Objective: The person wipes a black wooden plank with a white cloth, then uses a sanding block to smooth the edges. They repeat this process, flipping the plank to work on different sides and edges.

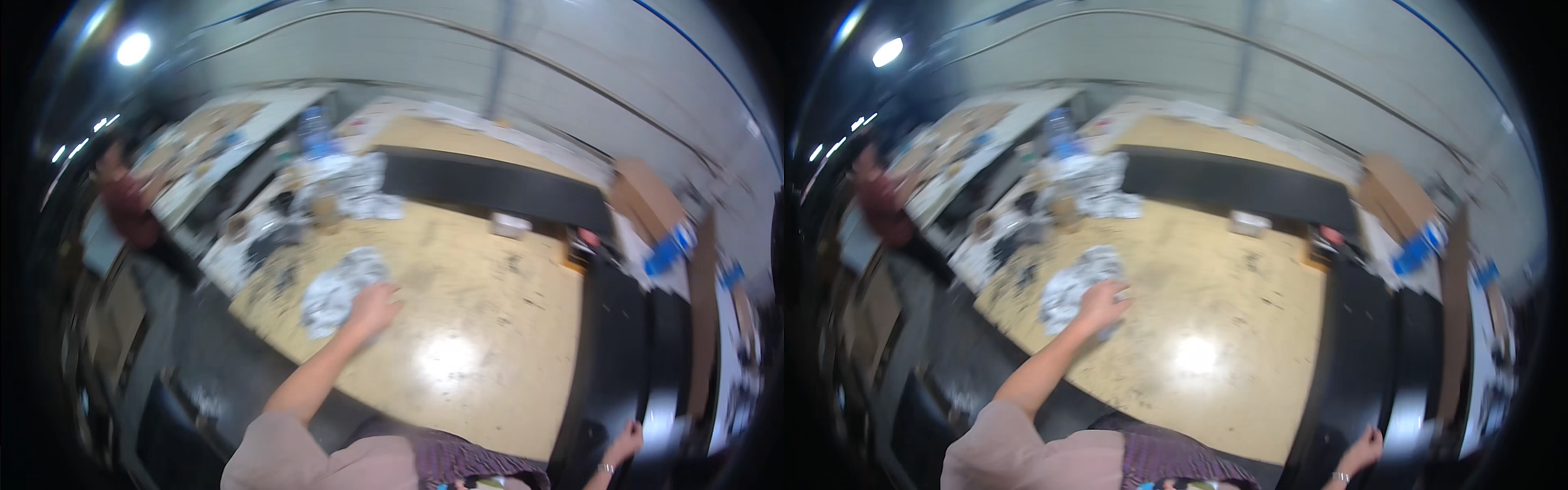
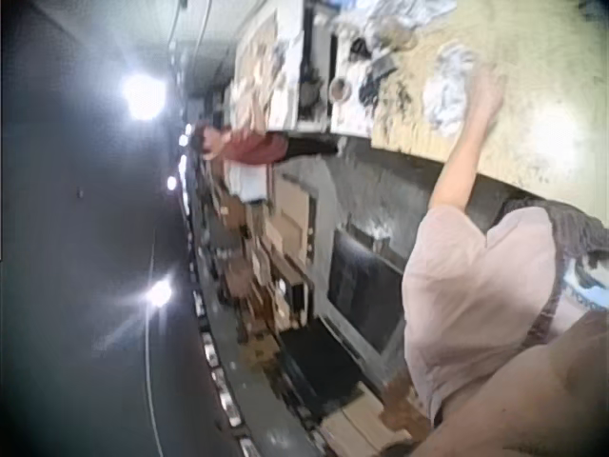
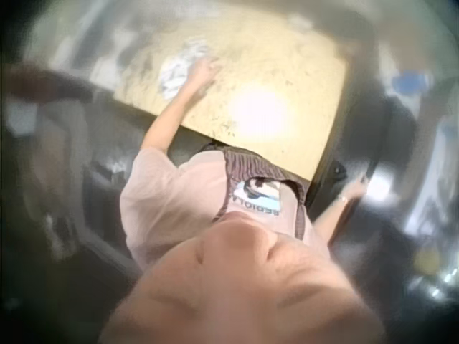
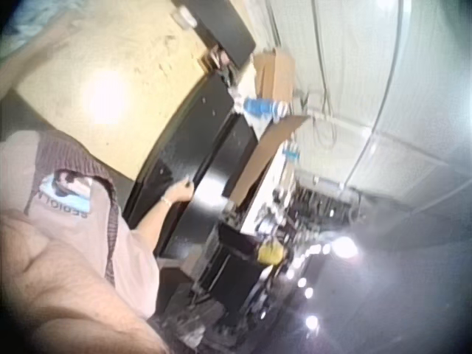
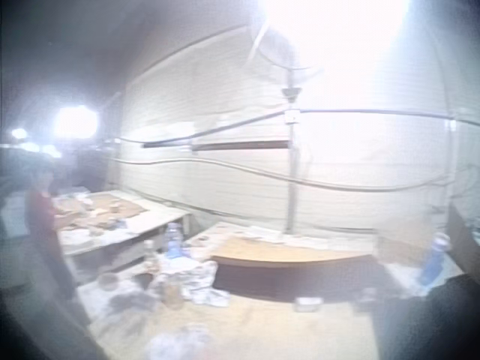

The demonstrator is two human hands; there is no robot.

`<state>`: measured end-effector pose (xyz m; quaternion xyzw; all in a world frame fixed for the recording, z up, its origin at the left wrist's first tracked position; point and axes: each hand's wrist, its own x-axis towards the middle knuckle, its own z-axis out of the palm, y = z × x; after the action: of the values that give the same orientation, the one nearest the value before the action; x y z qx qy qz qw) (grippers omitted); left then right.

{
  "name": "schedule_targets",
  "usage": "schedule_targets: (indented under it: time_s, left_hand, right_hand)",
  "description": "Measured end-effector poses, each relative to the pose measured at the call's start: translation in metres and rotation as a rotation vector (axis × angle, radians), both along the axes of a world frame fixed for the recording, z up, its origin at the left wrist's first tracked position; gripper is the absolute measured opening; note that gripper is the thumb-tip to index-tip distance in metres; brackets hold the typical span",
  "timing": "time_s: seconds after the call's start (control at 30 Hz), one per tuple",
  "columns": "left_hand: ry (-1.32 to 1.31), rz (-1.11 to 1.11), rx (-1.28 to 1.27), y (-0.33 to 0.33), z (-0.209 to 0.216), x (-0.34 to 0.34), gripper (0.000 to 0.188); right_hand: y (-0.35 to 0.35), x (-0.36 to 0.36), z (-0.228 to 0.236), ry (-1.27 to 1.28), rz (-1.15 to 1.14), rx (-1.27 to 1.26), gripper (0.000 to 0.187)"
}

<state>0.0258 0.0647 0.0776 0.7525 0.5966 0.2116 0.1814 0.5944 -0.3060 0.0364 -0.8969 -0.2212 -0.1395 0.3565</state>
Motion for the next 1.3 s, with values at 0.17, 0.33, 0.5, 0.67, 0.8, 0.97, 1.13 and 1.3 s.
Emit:
schedule_targets:
  time_s: [0.17, 0.33, 0.5, 0.67, 0.8, 0.97, 1.13, 1.3]
  left_hand:
    - [-0.503, -0.336, -0.348, 0.067, -0.055, 0.086, 0.033]
    - [-1.051, -0.237, -0.956, 0.137, -0.044, 0.170, 0.015]
    - [-1.422, -0.014, -0.860, 0.259, -0.106, 0.281, 0.019]
    - [-1.974, 0.009, -0.688, 0.378, -0.157, 0.302, 0.036]
    - [-1.987, 0.101, -0.834, 0.373, -0.153, 0.317, 0.050]
    - [-1.959, -0.087, -0.808, 0.410, -0.181, 0.301, 0.041]
    - [-1.853, -0.062, -1.039, 0.380, -0.157, 0.276, 0.033]
    - [-1.841, -0.044, -0.864, 0.285, -0.064, 0.264, 0.038]
  right_hand:
    - [0.012, -0.087, 0.038, 0.083, -0.032, 0.190, 0.008]
    - [0.007, -0.170, 0.043, 0.241, -0.044, 0.238, 0.020]
    - [0.001, -0.254, 0.040, 0.279, 0.052, 0.018, 0.017]
    - [-0.003, -0.301, 0.040, 0.282, 0.127, -0.262, 0.023]
    - [-0.011, -0.334, 0.017, 0.542, -0.051, -0.361, 0.029]
    - [-0.005, -0.338, -0.008, 0.624, 0.084, -0.422, 0.034]
    - [-0.002, -0.343, -0.001, 0.670, 0.034, -0.384, 0.035]
    - [-0.003, -0.311, 0.029, 0.555, 0.004, -0.333, 0.028]
